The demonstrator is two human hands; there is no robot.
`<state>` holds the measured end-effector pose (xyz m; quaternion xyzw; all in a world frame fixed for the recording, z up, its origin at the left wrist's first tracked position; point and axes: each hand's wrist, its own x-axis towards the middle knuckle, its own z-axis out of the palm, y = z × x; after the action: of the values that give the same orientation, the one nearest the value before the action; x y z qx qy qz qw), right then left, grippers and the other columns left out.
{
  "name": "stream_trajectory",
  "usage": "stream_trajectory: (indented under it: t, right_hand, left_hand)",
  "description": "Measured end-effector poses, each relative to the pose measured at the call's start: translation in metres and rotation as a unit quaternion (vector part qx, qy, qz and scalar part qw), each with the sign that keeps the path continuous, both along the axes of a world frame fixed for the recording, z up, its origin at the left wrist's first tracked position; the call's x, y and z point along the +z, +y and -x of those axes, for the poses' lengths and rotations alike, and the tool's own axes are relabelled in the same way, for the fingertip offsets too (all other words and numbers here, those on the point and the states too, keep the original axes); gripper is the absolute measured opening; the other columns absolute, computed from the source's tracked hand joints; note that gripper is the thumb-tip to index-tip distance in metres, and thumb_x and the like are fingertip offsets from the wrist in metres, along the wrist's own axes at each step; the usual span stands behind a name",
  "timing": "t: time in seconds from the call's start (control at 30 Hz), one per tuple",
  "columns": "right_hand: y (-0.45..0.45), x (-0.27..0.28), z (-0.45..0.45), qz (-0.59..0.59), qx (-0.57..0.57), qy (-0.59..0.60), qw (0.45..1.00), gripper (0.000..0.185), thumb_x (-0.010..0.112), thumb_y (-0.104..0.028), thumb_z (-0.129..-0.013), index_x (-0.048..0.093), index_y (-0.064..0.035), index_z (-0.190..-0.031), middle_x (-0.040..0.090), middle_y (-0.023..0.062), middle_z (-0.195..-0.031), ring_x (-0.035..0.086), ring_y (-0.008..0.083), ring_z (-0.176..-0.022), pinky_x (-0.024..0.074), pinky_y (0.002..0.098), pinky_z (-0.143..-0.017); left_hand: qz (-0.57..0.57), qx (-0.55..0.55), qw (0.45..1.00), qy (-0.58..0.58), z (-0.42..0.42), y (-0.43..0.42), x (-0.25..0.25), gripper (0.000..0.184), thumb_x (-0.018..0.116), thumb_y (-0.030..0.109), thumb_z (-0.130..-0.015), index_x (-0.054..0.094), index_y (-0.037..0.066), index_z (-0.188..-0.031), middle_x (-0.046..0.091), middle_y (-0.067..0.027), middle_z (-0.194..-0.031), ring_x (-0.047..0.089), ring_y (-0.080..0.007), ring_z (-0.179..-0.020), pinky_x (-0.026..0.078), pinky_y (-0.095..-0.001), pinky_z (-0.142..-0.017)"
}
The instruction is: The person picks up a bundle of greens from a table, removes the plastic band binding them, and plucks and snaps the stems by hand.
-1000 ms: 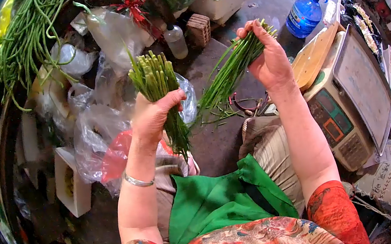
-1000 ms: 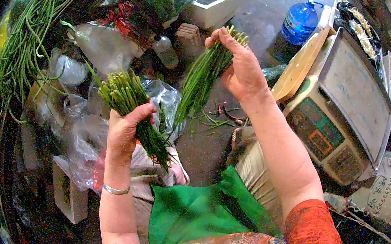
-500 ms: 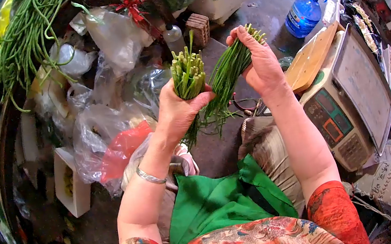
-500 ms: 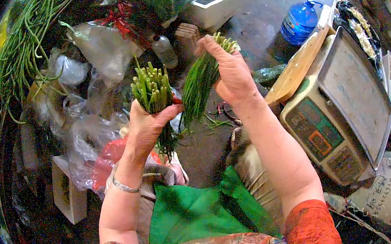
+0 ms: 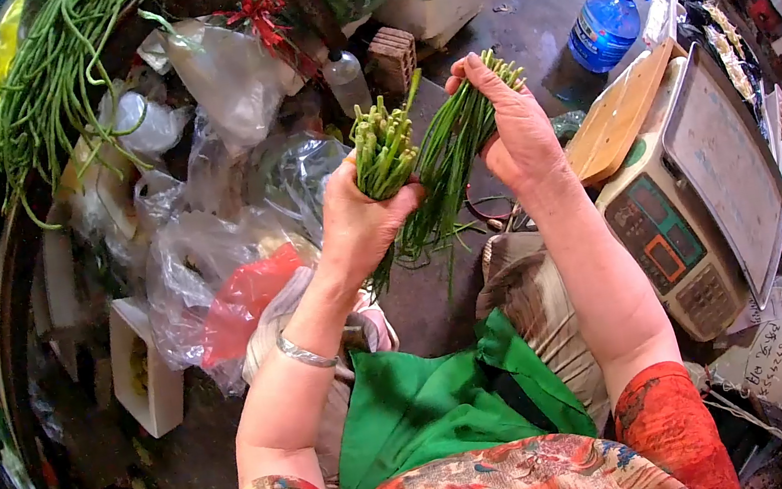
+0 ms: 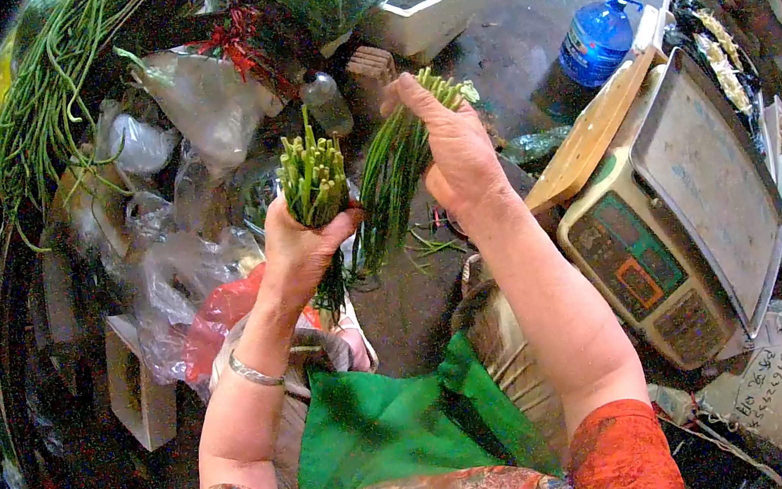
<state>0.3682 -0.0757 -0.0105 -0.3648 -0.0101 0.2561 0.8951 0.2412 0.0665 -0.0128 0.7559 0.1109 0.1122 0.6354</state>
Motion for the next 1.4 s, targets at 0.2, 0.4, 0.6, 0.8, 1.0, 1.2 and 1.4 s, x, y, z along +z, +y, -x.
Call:
stream_trajectory:
  t: [0.2,0.4,0.6,0.8,1.0,1.2,1.4]
  right_hand:
    - [0.001,0.001,0.001,0.038,-0.032,-0.028,0.998,0.014,0.069,-0.020,-0.087,0.066,-0.0075,-0.092,0.067,0.0026,-0.085,0.061,0.0133,-0.075,0.0483,0.0280,-0.068]
    - [0.002,0.006,0.004,0.072,-0.049,-0.080,0.993,0.009,0.069,-0.017,-0.087,0.066,-0.0079,-0.089,0.066,0.0008,-0.081,0.060,0.0098,-0.070,0.0476,0.0248,-0.064]
    - [0.001,0.004,0.003,0.107,-0.057,-0.094,0.988,0.011,0.070,-0.018,-0.086,0.067,-0.0074,-0.089,0.067,0.0018,-0.082,0.061,0.0081,-0.072,0.0472,0.0217,-0.062]
    - [-0.002,0.000,0.000,0.135,-0.049,-0.138,0.980,0.011,0.069,-0.018,-0.087,0.066,-0.0069,-0.088,0.066,0.0008,-0.081,0.057,0.0065,-0.067,0.0456,0.0215,-0.059]
    - [0.000,0.005,0.003,0.185,-0.061,-0.151,0.969,0.014,0.065,-0.018,-0.090,0.063,-0.0078,-0.080,0.058,-0.0057,-0.071,0.049,0.0039,-0.063,0.0401,0.0223,-0.056]
    - [0.000,-0.010,-0.003,0.273,-0.060,-0.239,0.930,0.016,0.065,-0.019,-0.090,0.062,-0.0052,-0.082,0.056,-0.0063,-0.070,0.045,0.0043,-0.064,0.0380,0.0223,-0.059]
    - [0.001,-0.004,0.000,0.256,-0.102,-0.255,0.927,0.017,0.066,-0.021,-0.089,0.062,-0.0056,-0.082,0.056,-0.0061,-0.070,0.045,0.0042,-0.064,0.0377,0.0222,-0.058]
  left_hand:
    - [0.027,0.002,0.999,0.031,0.001,0.004,0.004,0.020,0.069,0.001,-0.076,0.059,0.001,-0.093,0.062,0.0031,-0.081,0.054,-0.0045,-0.073,0.046,-0.0219,-0.068]
    - [0.031,0.016,0.999,0.035,0.002,0.007,0.005,0.019,0.069,0.001,-0.076,0.060,0.001,-0.092,0.061,0.0035,-0.080,0.054,-0.0040,-0.072,0.046,-0.0220,-0.067]
    - [0.086,-0.005,0.993,0.078,0.005,0.012,0.018,0.018,0.068,0.002,-0.075,0.062,0.001,-0.092,0.061,0.0009,-0.080,0.055,-0.0070,-0.067,0.045,-0.0226,-0.061]
    - [0.193,-0.029,0.978,0.076,0.006,0.014,0.020,0.022,0.070,0.007,-0.075,0.061,0.004,-0.095,0.062,-0.0008,-0.083,0.056,-0.0098,-0.070,0.046,-0.0243,-0.062]
    - [0.075,-0.021,0.994,0.070,0.007,0.016,0.020,0.018,0.071,0.005,-0.077,0.062,0.002,-0.092,0.062,0.0004,-0.080,0.056,-0.0078,-0.068,0.046,-0.0231,-0.062]
    - [-0.109,0.023,0.993,-0.033,0.008,0.018,0.012,0.027,0.069,0.004,-0.078,0.060,-0.001,-0.103,0.065,-0.0026,-0.088,0.059,-0.0092,-0.080,0.047,-0.0244,-0.075]
    - [0.010,0.055,0.998,0.013,0.005,0.022,0.007,0.018,0.067,0.003,-0.078,0.061,0.001,-0.094,0.061,-0.0006,-0.079,0.056,-0.0089,-0.067,0.046,-0.0236,-0.062]
